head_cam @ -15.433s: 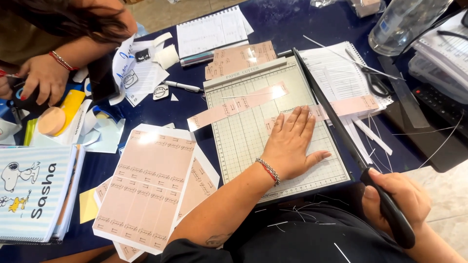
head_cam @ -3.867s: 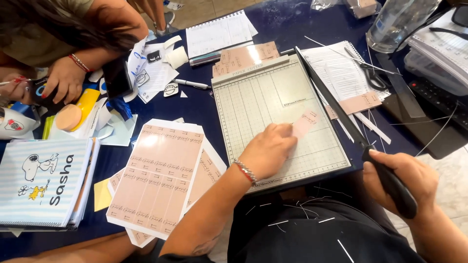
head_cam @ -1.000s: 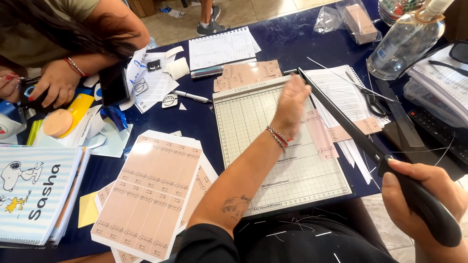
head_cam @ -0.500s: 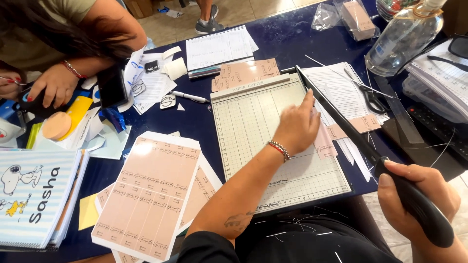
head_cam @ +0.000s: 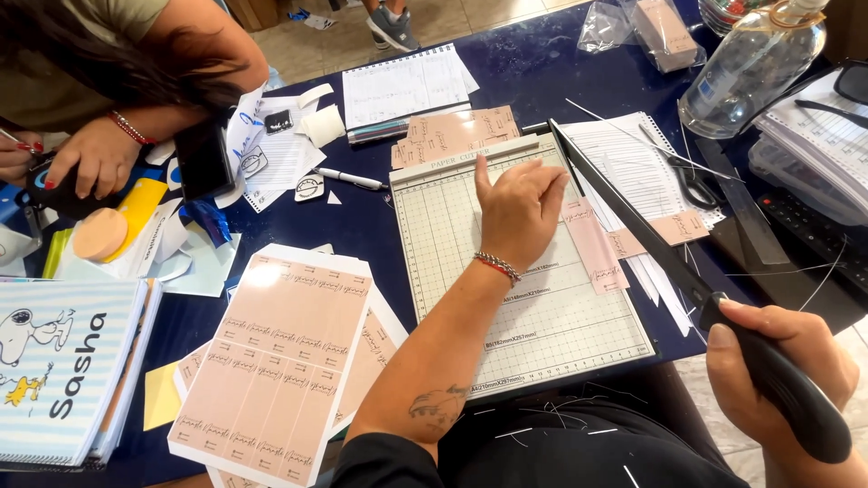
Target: Cutting printed paper strips into smaller pieces using a guillotine paper cutter
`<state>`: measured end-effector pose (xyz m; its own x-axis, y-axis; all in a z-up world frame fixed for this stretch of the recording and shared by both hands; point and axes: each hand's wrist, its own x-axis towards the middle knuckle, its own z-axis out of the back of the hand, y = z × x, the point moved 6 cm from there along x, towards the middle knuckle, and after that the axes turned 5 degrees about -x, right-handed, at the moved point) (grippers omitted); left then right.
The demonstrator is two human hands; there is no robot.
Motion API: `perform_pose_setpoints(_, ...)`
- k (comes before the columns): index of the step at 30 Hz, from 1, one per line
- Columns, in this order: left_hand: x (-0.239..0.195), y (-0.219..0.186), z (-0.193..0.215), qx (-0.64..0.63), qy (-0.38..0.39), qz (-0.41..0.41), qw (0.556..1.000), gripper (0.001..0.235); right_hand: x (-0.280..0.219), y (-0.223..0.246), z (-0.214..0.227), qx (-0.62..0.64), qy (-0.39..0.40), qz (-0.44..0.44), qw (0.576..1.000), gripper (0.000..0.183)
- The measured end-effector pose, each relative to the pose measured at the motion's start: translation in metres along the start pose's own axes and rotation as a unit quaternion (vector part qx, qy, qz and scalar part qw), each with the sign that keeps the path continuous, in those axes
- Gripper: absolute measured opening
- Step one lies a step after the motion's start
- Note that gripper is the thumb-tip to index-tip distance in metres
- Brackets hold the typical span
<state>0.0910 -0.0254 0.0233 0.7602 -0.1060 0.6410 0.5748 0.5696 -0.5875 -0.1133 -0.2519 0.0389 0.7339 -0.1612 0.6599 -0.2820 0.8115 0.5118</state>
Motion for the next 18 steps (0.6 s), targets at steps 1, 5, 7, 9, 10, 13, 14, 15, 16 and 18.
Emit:
perform_pose_setpoints(1, 0.002, -0.002, 0.002, 0.000, 0.000, 0.000, 1.000, 0.022, -0.001, 0.000, 0.000, 0.000, 0.000, 0.000, 1.000, 0.022)
perform_pose_setpoints(5, 0.000, -0.021, -0.012, 0.103, 0.305, 0.056, 0.945, 0.065, -0.005, 0.000, 0.000, -0.015, -0.001, -0.009, 1.000, 0.021)
perform_pose_setpoints(7, -0.012, -0.029, -0.018, 0.131, 0.414, 0.053, 0.899, 0.088, -0.012, -0.006, -0.001, -0.033, 0.001, -0.023, 0.999, 0.021)
perform_pose_setpoints(9, -0.020, -0.034, -0.027, 0.160, 0.391, -0.025, 0.906, 0.106, -0.021, -0.014, -0.003, -0.027, -0.001, -0.029, 0.999, 0.024)
perform_pose_setpoints(10, -0.022, -0.035, -0.029, 0.159, 0.393, -0.026, 0.905, 0.106, -0.025, -0.021, -0.006, -0.028, 0.000, -0.031, 0.999, 0.024)
perform_pose_setpoints(13, -0.025, -0.035, -0.034, 0.220, 0.387, -0.047, 0.894, 0.115, -0.036, -0.028, -0.011, -0.007, -0.019, 0.020, 1.000, 0.022)
perform_pose_setpoints(14, -0.026, -0.033, -0.036, 0.225, 0.396, -0.046, 0.889, 0.114, -0.039, -0.029, -0.013, 0.001, -0.015, 0.016, 1.000, 0.022)
perform_pose_setpoints(15, -0.028, -0.032, -0.037, 0.230, 0.405, -0.045, 0.884, 0.113, -0.043, -0.031, -0.015, 0.010, -0.011, 0.013, 1.000, 0.021)
perform_pose_setpoints(16, -0.028, -0.031, -0.038, 0.229, 0.407, -0.046, 0.883, 0.113, -0.046, -0.033, -0.016, 0.009, -0.012, 0.011, 1.000, 0.021)
perform_pose_setpoints(18, -0.028, -0.031, -0.039, 0.238, 0.408, -0.049, 0.880, 0.111, -0.053, -0.032, -0.017, -0.007, -0.027, 0.034, 0.999, 0.024)
